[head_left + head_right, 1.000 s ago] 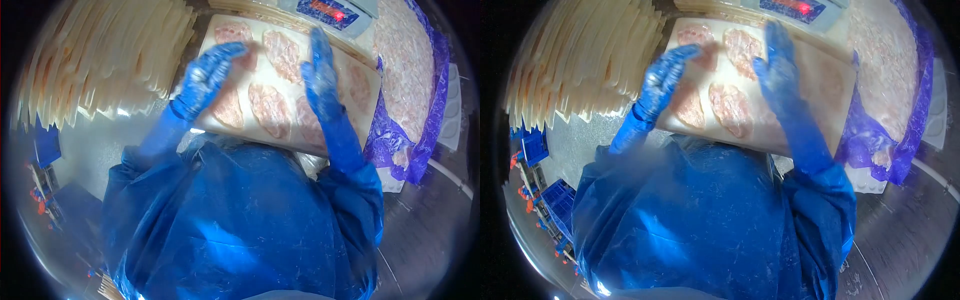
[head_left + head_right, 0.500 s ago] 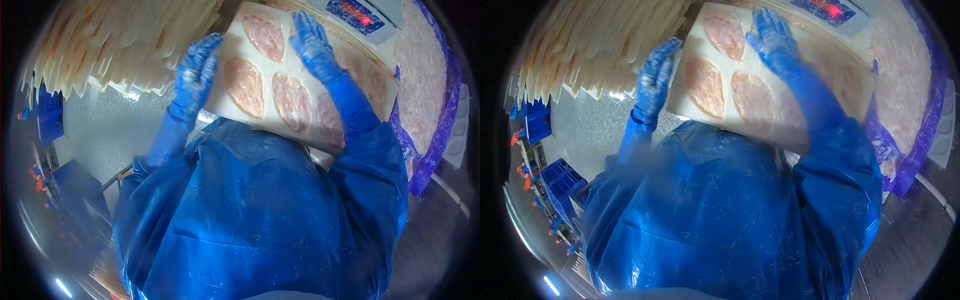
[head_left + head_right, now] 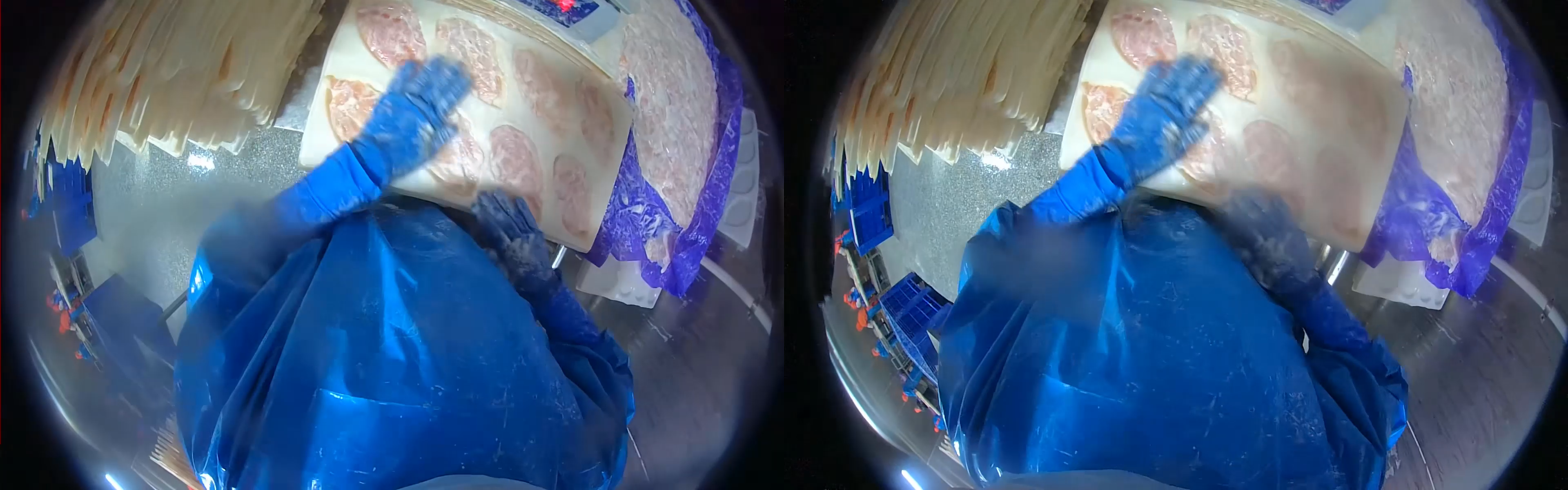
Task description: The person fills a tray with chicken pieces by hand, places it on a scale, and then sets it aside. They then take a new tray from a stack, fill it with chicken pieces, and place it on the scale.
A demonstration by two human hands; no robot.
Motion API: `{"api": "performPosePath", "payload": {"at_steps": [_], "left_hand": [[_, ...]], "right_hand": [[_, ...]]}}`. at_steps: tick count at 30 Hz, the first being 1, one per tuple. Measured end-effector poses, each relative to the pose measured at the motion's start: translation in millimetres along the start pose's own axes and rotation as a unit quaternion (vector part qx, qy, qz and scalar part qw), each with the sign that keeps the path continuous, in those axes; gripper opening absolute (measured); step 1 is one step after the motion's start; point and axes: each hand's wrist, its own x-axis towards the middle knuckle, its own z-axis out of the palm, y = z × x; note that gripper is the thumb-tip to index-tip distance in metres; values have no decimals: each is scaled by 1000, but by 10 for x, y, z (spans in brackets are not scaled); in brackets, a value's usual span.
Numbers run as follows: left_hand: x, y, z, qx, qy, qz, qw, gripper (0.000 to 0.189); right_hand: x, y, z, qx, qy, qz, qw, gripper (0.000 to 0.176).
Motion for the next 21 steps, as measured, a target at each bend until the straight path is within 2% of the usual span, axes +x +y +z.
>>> {"api": "performPosePath", "payload": {"at_steps": [1, 3, 4, 5, 7, 10, 11, 12, 14, 15, 16, 18, 19, 21], "left_hand": [[49, -70, -94, 91, 42, -28, 995, 71], [118, 9, -134, 45, 99, -57, 992, 71], [164, 170, -174, 24, 136, -57, 989, 73], [194, 347, -139, 15, 129, -40, 991, 74], [174, 540, 174, -11, 104, -17, 994, 75], [160, 490, 34, 18, 76, -31, 996, 75], [127, 510, 17, 16, 95, -64, 993, 77], [59, 607, 51, 23, 97, -69, 993, 77], [-201, 941, 128, -119, 8, 22, 993, 77], [-243, 1071, 16, -123, -45, 22, 991, 77], [-246, 1048, -6, -116, -42, 16, 992, 77], [-275, 903, -64, -82, 42, -32, 995, 77], [-305, 742, -154, -76, 121, -95, 985, 76], [-340, 240, -252, 110, 215, -202, 949, 76]], "right_hand": [[-104, 32, -76, 44, 20, 28, 998, 72], [-237, 225, -223, 89, 38, 51, 994, 69], [-256, 382, -285, 122, 120, 72, 983, 63], [-275, 532, -338, 157, 201, 92, 963, 56], [-286, 837, -467, 246, 266, 167, 917, 50], [-196, 1367, -749, 250, 312, 164, 902, 50], [-134, 1592, -856, 64, 310, 158, 935, 50], [-78, 1827, -935, -125, 300, 145, 934, 51], [10, 2276, -928, -140, 291, 153, 934, 48], [31, 2466, -916, -160, 279, 166, 932, 46], [15, 2624, -911, -156, 283, 158, 933, 46], [45, 2900, -916, -128, 274, 99, 948, 38], [74, 3014, -910, -123, 277, 92, 948, 38], [88, 3112, -872, -70, 295, 125, 945, 27]]}}
